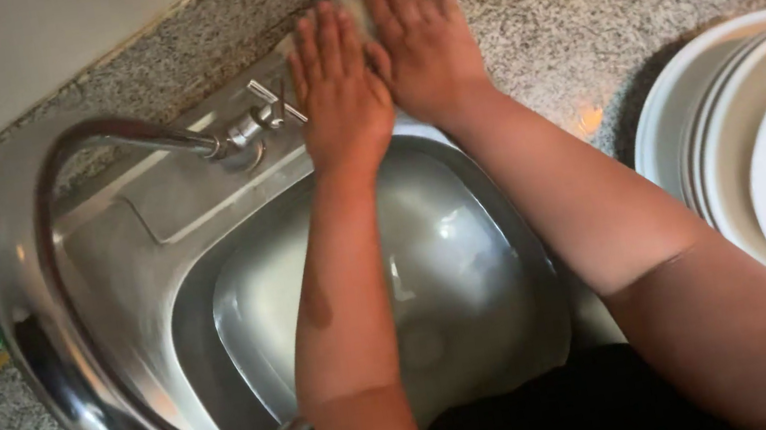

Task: The person cleans a kitchen countertop and the front of a lower cabinet using a white cloth. They wipe the granite surface near the sink, rinse the cloth in the sink, and then wipe the wooden cabinet front before rinsing the cloth again.

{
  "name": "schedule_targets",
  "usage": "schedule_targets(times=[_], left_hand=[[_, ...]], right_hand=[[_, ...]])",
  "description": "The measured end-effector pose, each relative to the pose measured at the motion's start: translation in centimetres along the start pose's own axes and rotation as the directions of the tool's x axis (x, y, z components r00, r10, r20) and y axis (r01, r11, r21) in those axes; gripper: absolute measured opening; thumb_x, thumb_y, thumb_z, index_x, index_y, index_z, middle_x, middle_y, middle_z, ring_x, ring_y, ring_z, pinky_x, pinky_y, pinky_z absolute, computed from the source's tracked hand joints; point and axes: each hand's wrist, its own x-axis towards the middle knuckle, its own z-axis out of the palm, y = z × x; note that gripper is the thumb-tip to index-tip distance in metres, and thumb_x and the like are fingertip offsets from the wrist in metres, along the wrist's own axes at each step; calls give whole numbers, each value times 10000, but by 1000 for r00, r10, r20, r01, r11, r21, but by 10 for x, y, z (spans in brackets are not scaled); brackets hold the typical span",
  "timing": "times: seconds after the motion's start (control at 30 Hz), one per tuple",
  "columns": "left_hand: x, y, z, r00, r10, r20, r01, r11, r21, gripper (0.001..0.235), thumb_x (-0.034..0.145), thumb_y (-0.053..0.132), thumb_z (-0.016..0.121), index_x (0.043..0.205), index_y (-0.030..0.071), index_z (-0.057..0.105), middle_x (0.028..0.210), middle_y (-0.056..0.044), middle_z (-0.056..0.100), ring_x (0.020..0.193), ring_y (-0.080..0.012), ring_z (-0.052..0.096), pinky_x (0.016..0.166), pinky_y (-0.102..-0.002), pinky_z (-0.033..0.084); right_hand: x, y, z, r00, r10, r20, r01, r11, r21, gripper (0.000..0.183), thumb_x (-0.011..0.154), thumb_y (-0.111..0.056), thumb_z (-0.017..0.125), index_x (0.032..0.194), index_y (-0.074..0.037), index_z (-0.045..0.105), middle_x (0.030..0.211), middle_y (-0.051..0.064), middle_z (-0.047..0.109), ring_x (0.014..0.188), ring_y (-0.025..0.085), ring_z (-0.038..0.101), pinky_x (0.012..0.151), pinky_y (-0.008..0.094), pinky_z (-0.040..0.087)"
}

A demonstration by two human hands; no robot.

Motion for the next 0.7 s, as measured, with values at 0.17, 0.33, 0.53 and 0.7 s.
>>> schedule_targets(times=[0.17, 0.33, 0.53, 0.7], left_hand=[[-1, 29, 8, 997, 48, 63, -50, 998, 28, 538, 1067, 321, 438, 1537, 62, 470, 1649, -120, 362, 1556, -332, 268, 1279, -516, 185], [-28, 62, 10, 992, 114, 61, -117, 992, 44, 556, 1035, 335, 445, 1525, 73, 472, 1625, -99, 389, 1539, -306, 305, 1272, -503, 205], [-84, 92, 9, 984, 167, 54, -164, 985, -47, 556, 1039, 330, 466, 1540, 92, 438, 1642, -82, 372, 1543, -286, 323, 1281, -503, 246], [-135, 125, -6, 973, 209, 103, -202, 977, -71, 585, 1027, 300, 472, 1561, 68, 415, 1659, -106, 342, 1559, -308, 284, 1264, -519, 255]], right_hand=[[-30, 9, -31, 988, 145, 48, -147, 988, 54, 719, 1077, -388, 524, 1629, 1, 277, 1687, 215, 247, 1572, 373, 195, 1255, 567, 165], [-74, 20, -44, 971, 230, 60, -235, 967, 101, 756, 1036, -367, 550, 1621, 16, 262, 1685, 221, 232, 1569, 384, 178, 1251, 545, 172], [-143, 15, -62, 952, 298, 73, -304, 947, 105, 745, 1038, -368, 542, 1617, 14, 271, 1701, 217, 206, 1579, 374, 172, 1255, 548, 170], [-208, 12, -76, 953, 290, 84, -298, 950, 95, 760, 1037, -370, 537, 1609, 43, 256, 1694, 240, 183, 1569, 391, 158, 1244, 553, 164]])
